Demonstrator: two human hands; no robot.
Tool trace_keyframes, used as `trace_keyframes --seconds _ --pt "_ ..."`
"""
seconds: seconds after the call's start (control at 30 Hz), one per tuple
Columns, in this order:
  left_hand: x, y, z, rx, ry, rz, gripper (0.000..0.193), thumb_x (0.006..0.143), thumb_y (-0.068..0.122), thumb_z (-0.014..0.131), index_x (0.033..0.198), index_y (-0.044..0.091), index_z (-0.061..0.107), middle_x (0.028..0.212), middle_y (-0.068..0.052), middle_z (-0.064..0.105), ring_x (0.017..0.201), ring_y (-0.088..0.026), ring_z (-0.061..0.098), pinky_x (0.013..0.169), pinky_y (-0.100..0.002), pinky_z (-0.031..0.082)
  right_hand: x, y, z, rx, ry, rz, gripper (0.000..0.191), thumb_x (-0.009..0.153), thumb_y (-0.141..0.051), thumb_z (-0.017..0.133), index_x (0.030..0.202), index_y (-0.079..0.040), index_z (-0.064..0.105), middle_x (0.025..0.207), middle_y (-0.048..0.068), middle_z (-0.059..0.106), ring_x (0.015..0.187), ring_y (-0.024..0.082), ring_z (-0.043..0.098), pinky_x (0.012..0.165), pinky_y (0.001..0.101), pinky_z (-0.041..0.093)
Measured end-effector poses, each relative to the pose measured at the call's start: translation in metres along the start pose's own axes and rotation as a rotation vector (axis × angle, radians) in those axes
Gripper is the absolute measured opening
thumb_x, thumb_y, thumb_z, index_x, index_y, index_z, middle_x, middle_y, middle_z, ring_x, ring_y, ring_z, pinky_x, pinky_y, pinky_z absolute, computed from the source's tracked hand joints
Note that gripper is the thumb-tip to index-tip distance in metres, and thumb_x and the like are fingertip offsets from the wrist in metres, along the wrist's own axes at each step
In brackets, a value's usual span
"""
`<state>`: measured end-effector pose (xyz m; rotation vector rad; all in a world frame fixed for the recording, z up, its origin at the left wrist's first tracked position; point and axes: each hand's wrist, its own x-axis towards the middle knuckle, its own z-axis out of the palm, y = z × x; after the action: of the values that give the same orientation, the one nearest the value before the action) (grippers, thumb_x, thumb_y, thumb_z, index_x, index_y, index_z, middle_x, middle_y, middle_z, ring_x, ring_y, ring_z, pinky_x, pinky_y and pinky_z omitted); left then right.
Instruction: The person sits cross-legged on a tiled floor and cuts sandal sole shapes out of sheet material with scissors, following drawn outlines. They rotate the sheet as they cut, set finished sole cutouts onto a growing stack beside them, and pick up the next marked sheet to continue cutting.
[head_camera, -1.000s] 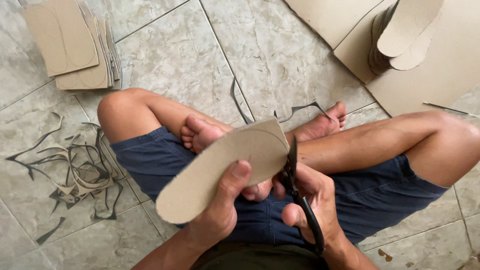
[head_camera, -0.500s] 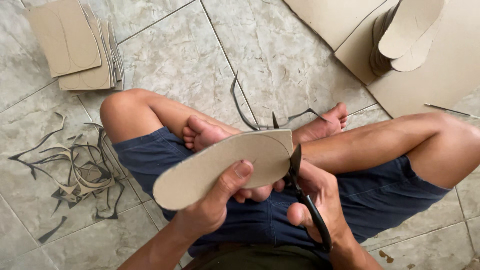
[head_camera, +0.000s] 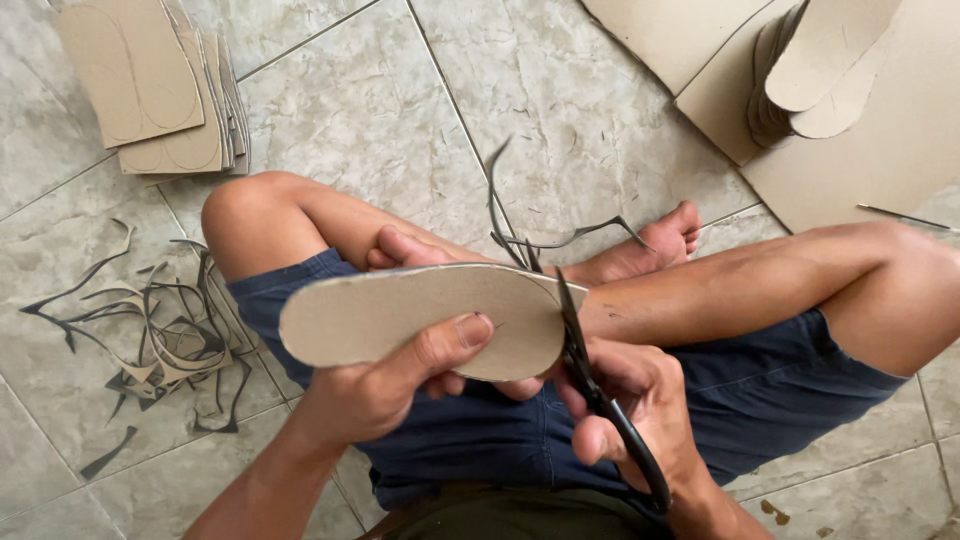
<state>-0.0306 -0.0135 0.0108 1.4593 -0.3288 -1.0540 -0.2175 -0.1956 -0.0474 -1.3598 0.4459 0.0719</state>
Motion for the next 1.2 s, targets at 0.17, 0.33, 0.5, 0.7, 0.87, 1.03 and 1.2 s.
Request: trace_keyframes --seconds 0.17,0.33,0.5,0.7,0.87,1.03,1.2 --pt "0.006 0.012 -0.002 0.060 -0.076 -0.021 0.026 0.094 0.022 0.064 0.104 0.003 0.078 0.075 0.000 0.077 0.055 -0.004 0.059 0.048 -0.021 0.045 0.003 -0.013 0.002 -0.014 -0.025 -0.006 0.080 0.071 -0.079 0.075 0.089 -0.001 0.068 0.075 -0.003 0.055 0.069 0.007 0.046 0.060 0.0252 0.033" --pt "0.008 0.013 -0.007 0.102 -0.115 0.024 0.023 0.093 0.021 0.067 0.101 0.002 0.078 0.075 0.000 0.074 0.056 -0.005 0.058 0.048 -0.022 0.046 0.008 -0.019 0.003 -0.019 -0.061 -0.073 0.079 0.078 -0.081 0.073 0.091 -0.003 0.067 0.077 -0.006 0.054 0.070 0.006 0.045 0.058 0.0246 0.033" --pt "0.009 0.017 -0.022 0.068 -0.055 -0.034 0.021 0.087 0.017 0.075 0.097 -0.001 0.078 0.066 -0.002 0.068 0.052 -0.008 0.057 0.043 -0.023 0.044 0.003 -0.008 -0.004 -0.112 -0.043 -0.050 0.080 0.068 -0.080 0.073 0.084 -0.002 0.070 0.063 -0.006 0.051 0.057 0.006 0.042 0.051 0.0246 0.030" --pt "0.017 0.021 -0.026 0.050 -0.075 -0.129 0.022 0.082 0.016 0.077 0.097 0.001 0.078 0.064 -0.002 0.066 0.049 -0.007 0.057 0.041 -0.024 0.042 -0.001 0.000 -0.013 -0.200 -0.043 -0.050 0.078 0.065 -0.080 0.073 0.085 -0.005 0.076 0.060 -0.007 0.055 0.053 0.004 0.048 0.047 0.0245 0.034" --pt "0.016 0.016 -0.033 0.047 -0.064 -0.129 0.017 0.081 0.013 0.078 0.090 -0.001 0.077 0.065 -0.002 0.068 0.049 -0.008 0.056 0.041 -0.024 0.042 0.000 -0.003 -0.017 -0.261 -0.056 -0.032 0.070 0.061 -0.074 0.078 0.077 -0.006 0.076 0.054 -0.007 0.053 0.049 0.005 0.046 0.045 0.0260 0.031" --pt "0.015 0.008 -0.039 -0.005 -0.100 -0.143 0.016 0.080 0.011 0.077 0.091 -0.001 0.076 0.065 -0.003 0.067 0.048 -0.008 0.054 0.039 -0.025 0.039 0.003 -0.001 -0.026 -0.349 -0.113 -0.084 0.056 0.060 -0.058 0.088 0.072 -0.005 0.075 0.049 -0.005 0.050 0.044 0.006 0.045 0.042 0.0266 0.032" --pt "0.012 -0.005 -0.041 -0.040 -0.104 -0.047 0.029 0.082 0.010 0.078 0.107 0.000 0.069 0.071 -0.004 0.067 0.053 -0.011 0.057 0.044 -0.027 0.043 0.002 0.000 -0.025 -0.236 0.077 0.018 0.047 0.071 -0.046 0.087 0.073 -0.001 0.074 0.047 -0.002 0.059 0.040 0.007 0.055 0.040 0.0242 0.040"
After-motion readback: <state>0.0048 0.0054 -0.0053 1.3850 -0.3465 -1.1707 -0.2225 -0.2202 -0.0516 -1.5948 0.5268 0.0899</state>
